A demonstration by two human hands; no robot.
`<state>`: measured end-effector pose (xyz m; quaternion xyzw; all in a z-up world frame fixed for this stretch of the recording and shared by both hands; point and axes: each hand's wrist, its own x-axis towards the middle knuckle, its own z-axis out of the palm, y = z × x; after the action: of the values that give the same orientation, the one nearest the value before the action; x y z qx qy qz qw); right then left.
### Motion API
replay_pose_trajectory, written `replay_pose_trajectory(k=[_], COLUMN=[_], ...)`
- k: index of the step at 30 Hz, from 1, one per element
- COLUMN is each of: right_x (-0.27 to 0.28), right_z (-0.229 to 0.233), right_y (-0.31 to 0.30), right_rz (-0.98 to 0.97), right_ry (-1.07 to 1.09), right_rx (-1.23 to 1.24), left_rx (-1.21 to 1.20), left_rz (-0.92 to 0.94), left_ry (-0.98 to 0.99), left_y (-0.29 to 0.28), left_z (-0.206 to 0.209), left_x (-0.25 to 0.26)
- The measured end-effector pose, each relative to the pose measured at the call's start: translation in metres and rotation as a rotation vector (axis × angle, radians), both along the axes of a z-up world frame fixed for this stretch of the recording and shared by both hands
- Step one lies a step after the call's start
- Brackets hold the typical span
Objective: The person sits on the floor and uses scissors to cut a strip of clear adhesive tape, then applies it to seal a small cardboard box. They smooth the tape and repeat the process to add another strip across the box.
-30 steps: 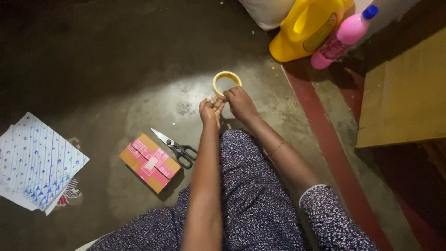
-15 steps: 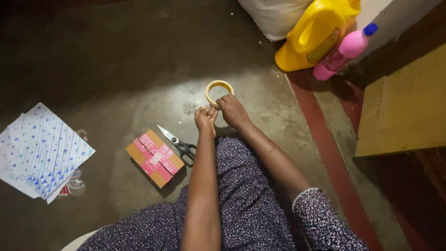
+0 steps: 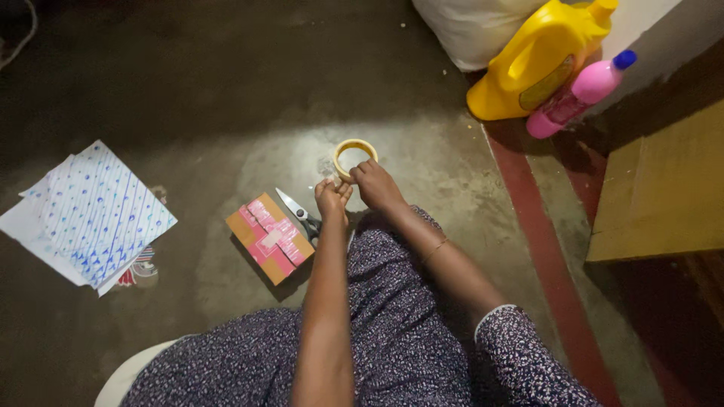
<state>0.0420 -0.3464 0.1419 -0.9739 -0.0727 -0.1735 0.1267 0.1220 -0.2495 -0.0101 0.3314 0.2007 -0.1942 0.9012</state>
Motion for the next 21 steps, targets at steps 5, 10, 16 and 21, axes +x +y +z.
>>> replay_pose_trajectory(k=[5, 10, 16, 21], right_x=[-0.005, -0.007, -0.012, -0.015], right_z=[-0.004, -0.007, -0.020, -0.025], right_y=[0.023, 0.049, 0.071, 0.080], right_rz=[0.023, 0.057, 0.057, 0.041], right_ry=[-0.020, -0.021, 0.027, 0.071], right_rx=[0.057, 0.095, 0.068, 0.033], left_rx=[0.040, 0.010, 0.042, 0.067], left_rz=[0.003, 0.003, 0.039, 0.087], left_ry=[-0.049, -0.081, -0.046, 0.030], left_y=[0.033, 0.070, 0.086, 0.085], left_z=[0.010, 0.012, -0.010, -0.017], left_x=[-0.012, -0.023, -0.028, -0.034])
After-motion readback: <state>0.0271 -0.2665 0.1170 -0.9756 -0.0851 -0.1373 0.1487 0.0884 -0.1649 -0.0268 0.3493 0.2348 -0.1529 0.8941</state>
